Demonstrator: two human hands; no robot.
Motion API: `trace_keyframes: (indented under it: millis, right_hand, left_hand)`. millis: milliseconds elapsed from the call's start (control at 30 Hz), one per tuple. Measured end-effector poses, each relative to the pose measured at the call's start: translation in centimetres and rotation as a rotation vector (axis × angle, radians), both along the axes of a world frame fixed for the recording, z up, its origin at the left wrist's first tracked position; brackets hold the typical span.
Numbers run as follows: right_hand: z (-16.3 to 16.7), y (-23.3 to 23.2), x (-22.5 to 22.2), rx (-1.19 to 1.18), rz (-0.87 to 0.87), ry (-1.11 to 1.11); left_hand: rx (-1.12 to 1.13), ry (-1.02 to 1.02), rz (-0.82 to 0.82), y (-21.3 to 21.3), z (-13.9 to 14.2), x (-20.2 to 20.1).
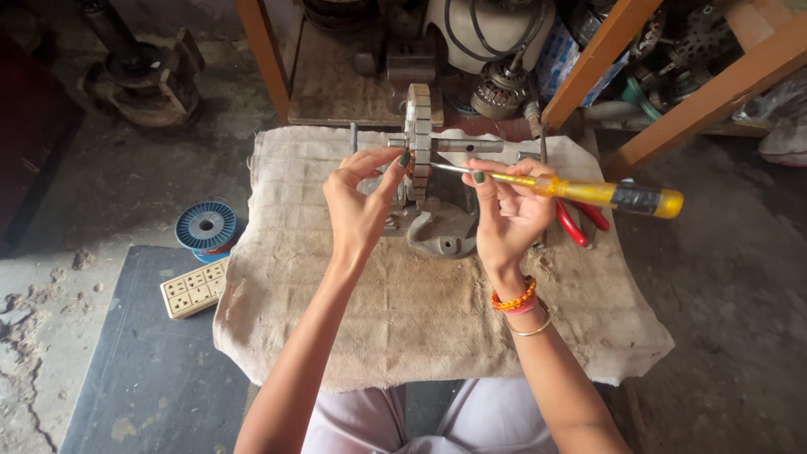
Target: The person works on a motor armature clamped in a bench vise, winding and pressing copper wire into slots around the disc by hand. They use a file and a screwdriver to adjust and secure the wire, rotating the armature to reach different sections.
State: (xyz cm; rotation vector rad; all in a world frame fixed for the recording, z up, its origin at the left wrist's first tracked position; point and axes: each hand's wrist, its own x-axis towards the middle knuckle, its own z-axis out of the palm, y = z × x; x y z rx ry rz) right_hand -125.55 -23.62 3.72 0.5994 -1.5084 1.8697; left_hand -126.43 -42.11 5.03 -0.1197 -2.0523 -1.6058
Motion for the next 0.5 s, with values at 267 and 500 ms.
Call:
trace_keyframes:
  millis: [267, 500]
  right_hand:
    - [8.4, -2.8, 10.0, 0.253, -0.113, 0.159]
    - [11.3, -3.1, 5.8, 0.249, -0.153, 0.177]
  left_hand:
    - [-0.110, 0.111, 0.036, -2.2, 9.9, 10.8]
    - [-0.091, -0.003, 0.030, -2.0, 12.8, 6.8]
